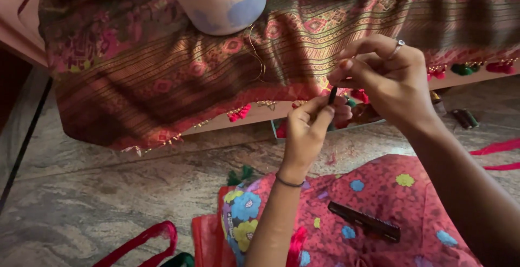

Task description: Attaching and trimming decorative tassels on the edge of a sari cloth.

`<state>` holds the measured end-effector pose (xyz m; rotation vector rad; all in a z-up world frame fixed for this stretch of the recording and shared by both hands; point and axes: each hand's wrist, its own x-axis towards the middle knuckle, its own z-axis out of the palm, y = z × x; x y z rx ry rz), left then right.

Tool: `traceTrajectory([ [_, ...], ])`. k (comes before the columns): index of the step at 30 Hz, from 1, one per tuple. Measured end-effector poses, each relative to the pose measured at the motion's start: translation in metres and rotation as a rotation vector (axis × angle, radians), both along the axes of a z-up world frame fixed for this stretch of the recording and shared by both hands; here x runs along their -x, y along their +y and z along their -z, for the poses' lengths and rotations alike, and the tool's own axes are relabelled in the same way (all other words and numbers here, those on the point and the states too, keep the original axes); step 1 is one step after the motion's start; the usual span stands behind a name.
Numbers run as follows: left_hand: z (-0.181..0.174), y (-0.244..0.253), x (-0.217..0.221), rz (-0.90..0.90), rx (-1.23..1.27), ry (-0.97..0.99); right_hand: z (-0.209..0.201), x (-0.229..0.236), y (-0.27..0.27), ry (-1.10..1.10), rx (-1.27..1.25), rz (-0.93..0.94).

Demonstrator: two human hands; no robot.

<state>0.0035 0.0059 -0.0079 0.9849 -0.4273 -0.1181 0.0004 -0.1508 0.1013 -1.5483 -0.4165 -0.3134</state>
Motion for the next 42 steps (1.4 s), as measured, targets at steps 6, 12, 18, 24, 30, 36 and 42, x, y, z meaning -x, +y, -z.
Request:
traceTrajectory([
  [6,-0.003,0.002,0.011,-0.134,-0.164,-0.082,-0.004,0.012,-0.003,-0.033,0.085,0.032],
  [12,-0.019,0.000,0.026,-0.221,-0.245,-0.170,-0.006,0.021,-0.011,-0.067,0.187,0.070],
  [18,-0.003,-0.004,0.025,-0.324,-0.233,-0.163,0.022,0.058,-0.008,-0.392,0.458,0.242],
  [24,-0.008,-0.002,0.017,-0.169,-0.097,-0.180,0.024,0.076,0.001,-0.682,0.460,0.152],
  [30,0.001,-0.002,0.009,-0.067,0.013,-0.116,0.036,0.076,0.007,-0.813,0.630,0.064],
  [36,0.018,0.008,0.001,0.151,0.143,0.158,0.078,0.072,0.012,-0.826,0.682,-0.075],
  [42,0.047,0.006,-0.001,0.061,0.166,0.267,0.115,0.061,0.021,-0.287,0.367,0.079],
])
